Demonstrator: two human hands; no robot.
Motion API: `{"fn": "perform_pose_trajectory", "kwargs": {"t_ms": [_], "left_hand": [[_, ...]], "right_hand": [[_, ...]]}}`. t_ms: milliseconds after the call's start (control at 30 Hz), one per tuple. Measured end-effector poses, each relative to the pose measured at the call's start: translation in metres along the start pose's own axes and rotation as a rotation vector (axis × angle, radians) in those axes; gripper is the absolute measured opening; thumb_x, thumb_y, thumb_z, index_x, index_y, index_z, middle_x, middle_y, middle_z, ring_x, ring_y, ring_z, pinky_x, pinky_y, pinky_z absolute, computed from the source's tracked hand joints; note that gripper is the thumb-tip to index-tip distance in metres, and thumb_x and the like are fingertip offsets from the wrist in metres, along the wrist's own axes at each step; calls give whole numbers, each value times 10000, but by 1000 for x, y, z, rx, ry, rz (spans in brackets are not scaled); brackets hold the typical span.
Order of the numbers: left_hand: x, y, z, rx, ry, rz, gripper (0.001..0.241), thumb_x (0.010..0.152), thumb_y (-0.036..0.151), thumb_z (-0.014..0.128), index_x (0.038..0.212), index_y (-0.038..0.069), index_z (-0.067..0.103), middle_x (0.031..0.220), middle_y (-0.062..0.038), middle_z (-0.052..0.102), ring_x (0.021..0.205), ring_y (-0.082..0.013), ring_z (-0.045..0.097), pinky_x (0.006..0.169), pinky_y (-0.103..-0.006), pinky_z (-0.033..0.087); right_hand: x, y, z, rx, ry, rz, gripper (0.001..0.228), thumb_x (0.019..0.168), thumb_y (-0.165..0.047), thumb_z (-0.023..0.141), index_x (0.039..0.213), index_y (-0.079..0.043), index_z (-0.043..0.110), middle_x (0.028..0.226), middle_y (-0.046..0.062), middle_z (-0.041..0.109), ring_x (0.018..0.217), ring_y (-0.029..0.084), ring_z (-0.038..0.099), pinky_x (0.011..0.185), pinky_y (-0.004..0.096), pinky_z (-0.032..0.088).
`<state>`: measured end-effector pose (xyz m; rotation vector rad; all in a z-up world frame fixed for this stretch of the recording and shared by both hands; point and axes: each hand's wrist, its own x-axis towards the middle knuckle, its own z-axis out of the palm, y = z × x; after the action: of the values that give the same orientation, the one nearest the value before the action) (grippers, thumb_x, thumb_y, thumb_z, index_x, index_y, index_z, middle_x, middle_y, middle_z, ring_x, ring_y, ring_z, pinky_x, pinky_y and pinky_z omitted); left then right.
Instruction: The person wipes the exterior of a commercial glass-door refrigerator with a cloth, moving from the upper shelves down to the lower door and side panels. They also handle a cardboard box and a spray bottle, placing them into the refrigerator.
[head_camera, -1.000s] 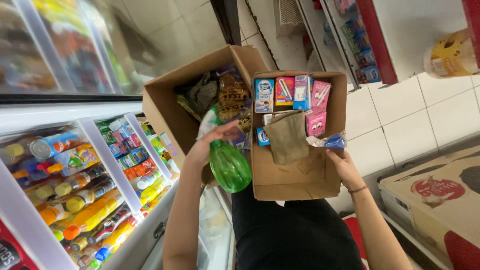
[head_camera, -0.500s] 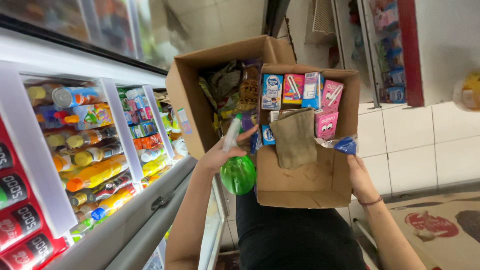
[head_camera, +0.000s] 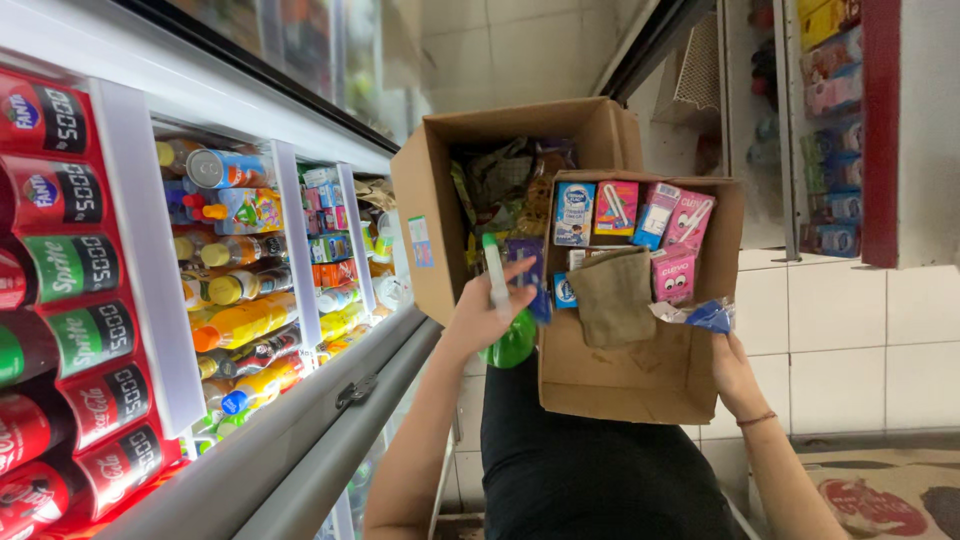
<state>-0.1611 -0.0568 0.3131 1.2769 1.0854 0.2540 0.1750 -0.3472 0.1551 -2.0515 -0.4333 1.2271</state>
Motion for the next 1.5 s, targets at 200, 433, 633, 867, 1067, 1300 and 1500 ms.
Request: {"fn": "perform_pose_trajectory", "kwargs": {"t_ms": [200,433,633,867,1067,1300,1500], "left_hand": [[4,53,15,-485,-39,339,348,1004,121,641,1313,-37,639,1176,-130,700,937,-200,750,862,-342,605],[52,12,86,-17,-278,160,380,945,230,675,1269,33,703,951,-163,775,773,-211,738,728,-350,586],[39,-10,74,12,-25,297,462,889,328,761,1181,-23,691,1044,-174,722,932,-285,741,803,-394,592],[31,1,6,775,-414,109,417,784,421,783,960,45,752,957,-224,727,957,-398,695,856,-505,551],[228,-117,-37,707,376,-15,337,904,257,682,1173,58,647,1231,-206,648,1064,-395,673,887,-492,563],[374,-248,-27,1070,399,46,689,835,91,583,1503,154,427,1538,-141,400,1369,-324,401,1007,-605,396],[415,-268,-23,1245,456,32,544,947,217,506,1479,105,492,1535,-62,456,1445,-273,415,1096,-598,342]], "right_hand": [[8,19,2,30,15,-28,518,1095,-347,415,1424,38,527,1422,129,581,1350,198,472,1135,336,344],[-11,-70,20,-297,289,-488,704,914,-290,629,1510,26,429,1518,211,449,1440,334,393,1190,398,299],[-33,-164,95,-426,-229,-789,978,684,-361,847,1496,-35,411,1497,244,433,1410,397,402,1173,504,329],[-18,-185,141,-433,-368,-793,781,599,-321,897,1265,-56,585,1198,105,612,1211,291,529,1095,481,262],[-14,-188,148,-485,-318,-731,703,604,-313,888,1191,-38,619,1120,111,637,1098,293,543,1029,450,306],[13,-207,170,-553,-123,-670,470,654,-268,852,1029,-24,707,965,97,735,886,277,635,920,418,395],[23,-224,175,-674,-101,-580,393,678,-280,829,971,-42,725,948,97,750,793,300,637,768,390,487]]}}
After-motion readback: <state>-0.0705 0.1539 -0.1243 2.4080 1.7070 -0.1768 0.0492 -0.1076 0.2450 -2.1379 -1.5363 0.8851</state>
